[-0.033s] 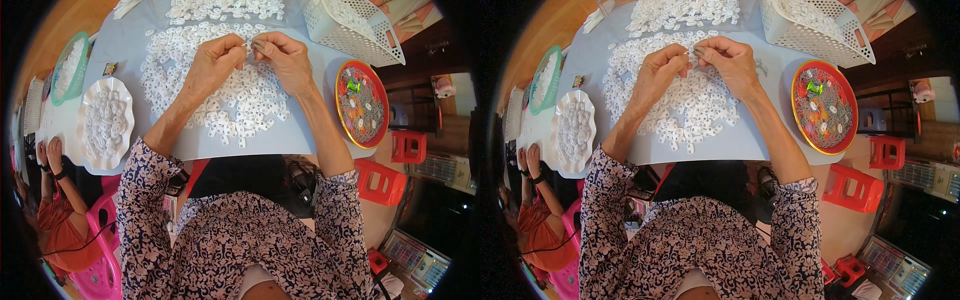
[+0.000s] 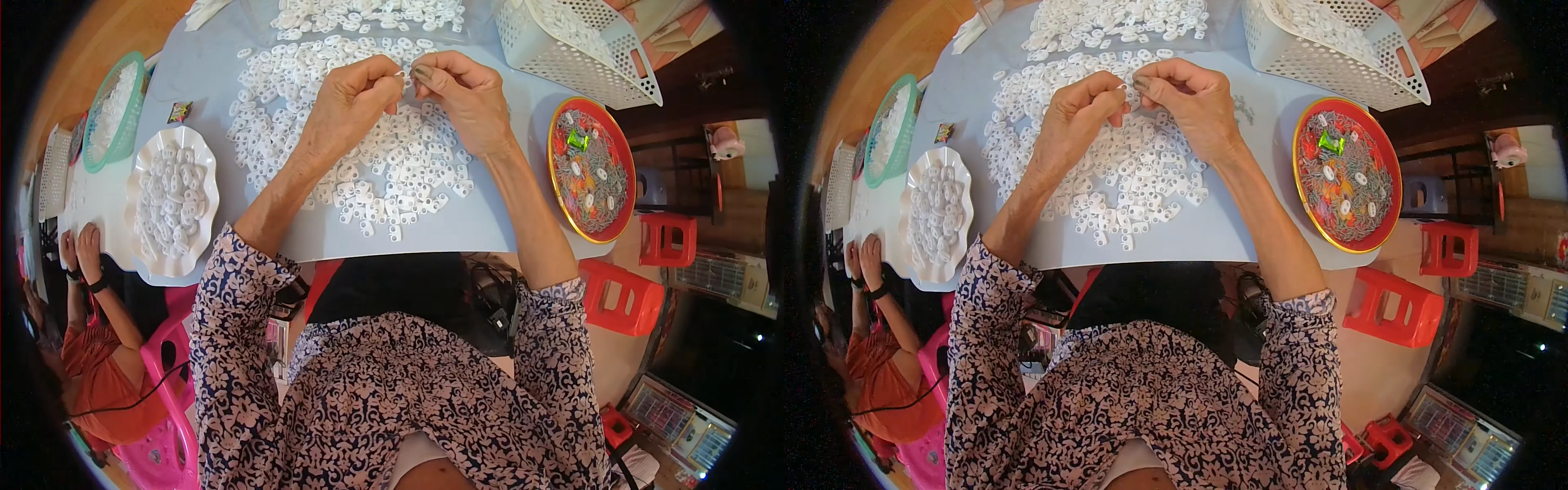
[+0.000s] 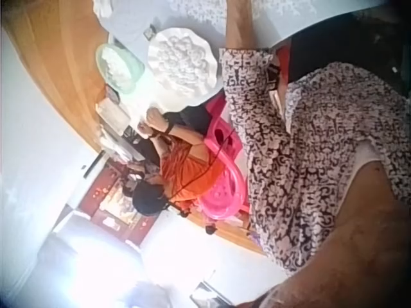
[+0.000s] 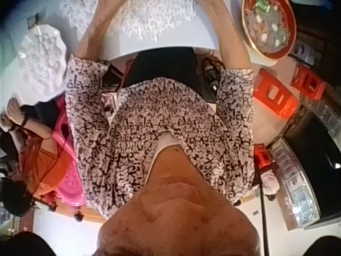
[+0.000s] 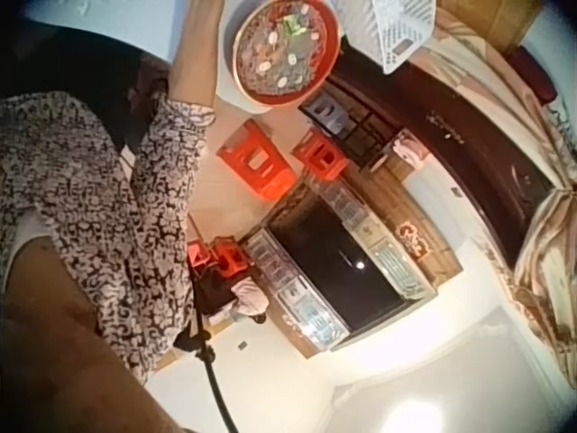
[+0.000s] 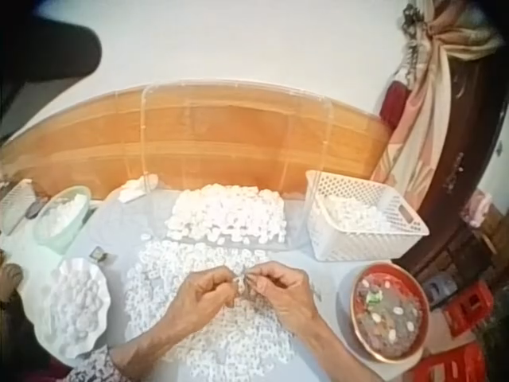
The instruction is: Assembling or inspecting small white plastic components by hand at a workbench.
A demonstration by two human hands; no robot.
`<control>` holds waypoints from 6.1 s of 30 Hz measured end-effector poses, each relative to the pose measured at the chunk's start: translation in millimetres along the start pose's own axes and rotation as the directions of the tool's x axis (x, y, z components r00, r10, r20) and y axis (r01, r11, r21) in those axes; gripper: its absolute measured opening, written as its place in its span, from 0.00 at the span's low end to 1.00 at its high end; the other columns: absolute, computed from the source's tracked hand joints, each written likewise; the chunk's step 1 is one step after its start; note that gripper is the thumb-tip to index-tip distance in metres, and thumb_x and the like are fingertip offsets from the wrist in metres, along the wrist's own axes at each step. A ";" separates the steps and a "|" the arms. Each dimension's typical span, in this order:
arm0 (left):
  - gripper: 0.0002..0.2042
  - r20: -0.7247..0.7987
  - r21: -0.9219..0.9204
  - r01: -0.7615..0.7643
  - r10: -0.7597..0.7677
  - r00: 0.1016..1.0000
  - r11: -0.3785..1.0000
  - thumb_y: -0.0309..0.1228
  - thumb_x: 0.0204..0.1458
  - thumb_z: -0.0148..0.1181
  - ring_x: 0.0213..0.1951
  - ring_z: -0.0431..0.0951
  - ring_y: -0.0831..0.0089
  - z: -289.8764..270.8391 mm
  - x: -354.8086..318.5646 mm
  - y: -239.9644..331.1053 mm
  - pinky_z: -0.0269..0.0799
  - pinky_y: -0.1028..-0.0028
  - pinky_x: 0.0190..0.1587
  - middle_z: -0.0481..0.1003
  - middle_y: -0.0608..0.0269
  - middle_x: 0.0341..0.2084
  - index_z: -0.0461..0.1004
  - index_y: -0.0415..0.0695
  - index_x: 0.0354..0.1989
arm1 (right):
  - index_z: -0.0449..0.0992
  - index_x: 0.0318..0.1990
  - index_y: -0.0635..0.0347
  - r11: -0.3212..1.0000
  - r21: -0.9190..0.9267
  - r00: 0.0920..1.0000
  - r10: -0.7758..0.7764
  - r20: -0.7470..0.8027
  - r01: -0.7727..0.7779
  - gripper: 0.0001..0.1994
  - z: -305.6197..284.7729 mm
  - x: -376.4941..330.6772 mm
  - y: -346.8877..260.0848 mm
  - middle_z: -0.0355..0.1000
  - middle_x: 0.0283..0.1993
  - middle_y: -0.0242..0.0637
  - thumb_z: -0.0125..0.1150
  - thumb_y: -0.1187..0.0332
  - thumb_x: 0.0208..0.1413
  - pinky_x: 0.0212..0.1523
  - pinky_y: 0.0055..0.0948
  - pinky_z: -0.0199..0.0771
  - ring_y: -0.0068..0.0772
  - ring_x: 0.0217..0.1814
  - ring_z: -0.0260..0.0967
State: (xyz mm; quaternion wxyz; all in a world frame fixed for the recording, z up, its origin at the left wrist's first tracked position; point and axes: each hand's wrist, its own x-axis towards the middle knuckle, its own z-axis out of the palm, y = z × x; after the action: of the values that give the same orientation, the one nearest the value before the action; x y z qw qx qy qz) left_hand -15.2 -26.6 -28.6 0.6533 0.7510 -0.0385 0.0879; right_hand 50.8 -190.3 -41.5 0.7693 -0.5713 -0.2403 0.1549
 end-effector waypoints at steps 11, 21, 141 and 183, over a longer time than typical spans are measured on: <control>0.07 0.000 0.018 -0.012 0.012 1.000 1.000 0.27 0.52 0.49 0.20 0.63 0.87 1.9 -2.0 2.6 0.57 0.82 0.22 0.68 0.71 0.16 0.72 0.40 0.26 | 0.70 0.50 0.61 0.999 -0.038 1.000 -0.008 0.001 0.008 0.14 0.6 -2.6 1.6 0.74 0.41 0.31 0.58 0.74 0.56 0.43 0.22 0.71 0.18 0.42 0.69; 0.06 0.009 0.107 -0.057 0.056 0.998 0.993 0.27 0.53 0.50 0.22 0.63 0.87 4.2 -4.4 -0.7 0.58 0.82 0.24 0.67 0.72 0.18 0.71 0.39 0.28 | 0.72 0.49 0.63 0.992 -0.097 0.997 -0.081 0.020 0.083 0.13 3.9 -4.5 -0.9 0.73 0.40 0.32 0.58 0.76 0.55 0.44 0.19 0.72 0.17 0.40 0.69; 0.11 0.001 -0.353 0.049 -0.052 0.999 0.934 0.31 0.57 0.51 0.24 0.68 0.81 1.0 12.4 -4.8 0.65 0.79 0.31 0.71 0.66 0.18 0.76 0.37 0.31 | 0.72 0.39 0.66 0.957 -0.249 0.986 -0.163 -0.037 0.149 0.08 7.2 -7.5 -6.3 0.74 0.30 0.31 0.59 0.79 0.51 0.31 0.17 0.70 0.16 0.29 0.68; 0.12 0.113 0.065 -0.016 0.008 0.994 0.998 0.31 0.55 0.43 0.22 0.63 0.83 1.2 11.8 -3.1 0.61 0.79 0.25 0.63 0.70 0.16 0.65 0.40 0.22 | 0.75 0.41 0.61 0.699 -0.643 0.933 -0.354 0.066 0.311 0.14 13.9 -13.4 -7.0 0.72 0.25 0.31 0.65 0.76 0.43 0.28 0.20 0.72 0.18 0.25 0.69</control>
State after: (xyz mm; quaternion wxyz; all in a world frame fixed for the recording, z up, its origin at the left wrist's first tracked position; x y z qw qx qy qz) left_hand -3.0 -26.6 -29.6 0.6246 0.7755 -0.0769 0.0504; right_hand 31.8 -188.2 -34.2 0.5483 -0.7516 -0.3536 -0.0967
